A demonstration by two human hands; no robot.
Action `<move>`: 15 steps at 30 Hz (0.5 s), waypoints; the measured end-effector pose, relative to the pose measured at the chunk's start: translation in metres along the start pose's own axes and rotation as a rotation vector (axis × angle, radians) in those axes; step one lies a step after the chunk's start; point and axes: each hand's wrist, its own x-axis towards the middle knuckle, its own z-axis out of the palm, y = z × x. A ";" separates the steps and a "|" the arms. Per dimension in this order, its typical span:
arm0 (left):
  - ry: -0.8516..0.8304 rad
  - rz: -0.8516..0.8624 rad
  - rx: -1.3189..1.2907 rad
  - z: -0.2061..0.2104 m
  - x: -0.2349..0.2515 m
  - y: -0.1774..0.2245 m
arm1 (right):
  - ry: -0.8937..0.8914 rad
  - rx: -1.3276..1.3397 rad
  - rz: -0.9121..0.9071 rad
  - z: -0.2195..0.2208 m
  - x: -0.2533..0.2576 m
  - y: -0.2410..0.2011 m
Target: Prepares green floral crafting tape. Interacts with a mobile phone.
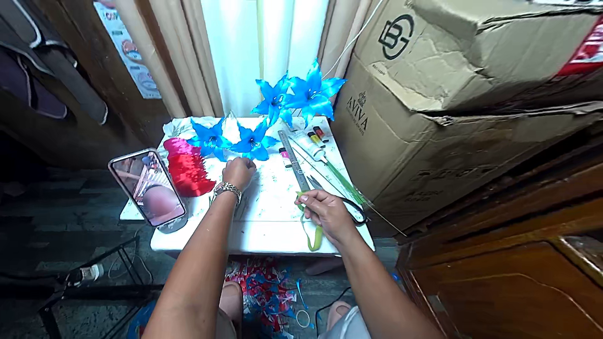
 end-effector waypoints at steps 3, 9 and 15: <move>-0.002 -0.060 0.065 0.003 0.008 0.001 | 0.017 -0.007 0.010 -0.004 0.002 -0.001; 0.000 -0.204 0.094 0.004 0.012 0.010 | 0.018 -0.024 0.007 -0.010 0.004 0.001; -0.042 -0.257 0.167 0.011 0.023 0.023 | 0.010 -0.021 0.007 -0.010 0.005 0.002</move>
